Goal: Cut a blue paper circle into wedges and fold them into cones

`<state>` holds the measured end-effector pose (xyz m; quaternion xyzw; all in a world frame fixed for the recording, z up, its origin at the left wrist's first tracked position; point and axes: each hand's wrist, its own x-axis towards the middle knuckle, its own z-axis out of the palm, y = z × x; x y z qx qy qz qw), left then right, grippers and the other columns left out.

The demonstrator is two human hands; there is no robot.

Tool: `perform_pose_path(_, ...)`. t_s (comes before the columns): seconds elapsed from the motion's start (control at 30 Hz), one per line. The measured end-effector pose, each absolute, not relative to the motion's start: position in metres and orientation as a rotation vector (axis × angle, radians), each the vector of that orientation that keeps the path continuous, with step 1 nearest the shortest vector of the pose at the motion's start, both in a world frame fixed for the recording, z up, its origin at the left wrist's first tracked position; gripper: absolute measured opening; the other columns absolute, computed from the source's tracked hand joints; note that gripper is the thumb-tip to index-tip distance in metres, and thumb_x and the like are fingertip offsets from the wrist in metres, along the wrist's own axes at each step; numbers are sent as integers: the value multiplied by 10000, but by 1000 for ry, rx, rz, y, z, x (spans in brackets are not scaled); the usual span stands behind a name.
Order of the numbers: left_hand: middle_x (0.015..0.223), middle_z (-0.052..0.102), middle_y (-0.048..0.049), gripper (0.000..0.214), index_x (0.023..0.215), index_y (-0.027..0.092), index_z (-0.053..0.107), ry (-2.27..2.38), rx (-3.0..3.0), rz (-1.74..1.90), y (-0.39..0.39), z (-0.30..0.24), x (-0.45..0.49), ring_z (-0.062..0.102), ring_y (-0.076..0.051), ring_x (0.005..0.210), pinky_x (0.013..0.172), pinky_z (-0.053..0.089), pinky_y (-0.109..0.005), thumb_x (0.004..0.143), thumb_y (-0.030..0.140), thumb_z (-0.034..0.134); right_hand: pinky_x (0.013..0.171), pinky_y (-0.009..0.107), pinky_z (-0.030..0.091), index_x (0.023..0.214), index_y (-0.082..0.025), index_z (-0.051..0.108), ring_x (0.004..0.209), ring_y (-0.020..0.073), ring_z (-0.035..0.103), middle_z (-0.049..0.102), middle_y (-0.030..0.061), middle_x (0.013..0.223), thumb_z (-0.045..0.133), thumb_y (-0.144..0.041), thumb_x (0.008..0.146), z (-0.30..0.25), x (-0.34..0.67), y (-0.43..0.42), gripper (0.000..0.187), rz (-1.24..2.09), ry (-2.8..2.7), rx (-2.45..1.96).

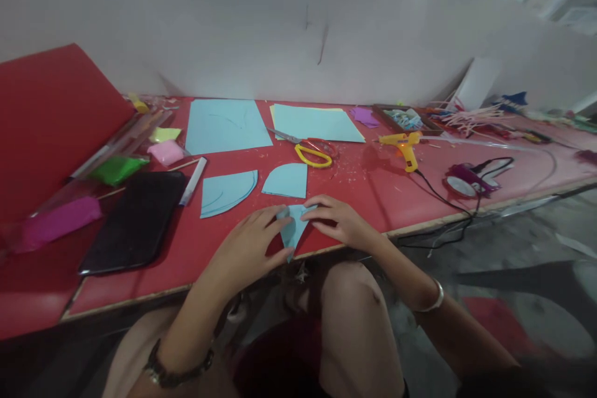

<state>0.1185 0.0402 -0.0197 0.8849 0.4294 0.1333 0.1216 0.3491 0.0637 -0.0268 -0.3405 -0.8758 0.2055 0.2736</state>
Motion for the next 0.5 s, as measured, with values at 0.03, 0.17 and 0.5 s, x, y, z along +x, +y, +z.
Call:
perform_pose_path(0.03,1346,473,-89,421,1223,230,510,1263,2586,388,40,-20,119,429,-252,1229,999,383,-438,823,362,508,846,311,479,963,-212,650,1010,170,578,571,98,1121,467,-150,851,-26,349,64,223,563,-2358,-916)
perform_pose_path(0.17,1306,495,-87,409,1219,224,515,1332,2588,378,40,-18,121,413,-259,1222,996,377,-444,832,356,495,875,329,466,866,-197,667,1053,185,564,564,109,1145,498,-142,836,-25,350,68,181,582,-2366,-916)
perform_pose_path(0.5,1228,492,-91,375,1202,290,541,1409,2645,400,36,-18,126,457,-272,1119,908,427,-453,833,337,492,823,337,466,802,-192,638,917,178,576,612,80,923,465,-113,808,-7,345,82,191,333,-2267,-947)
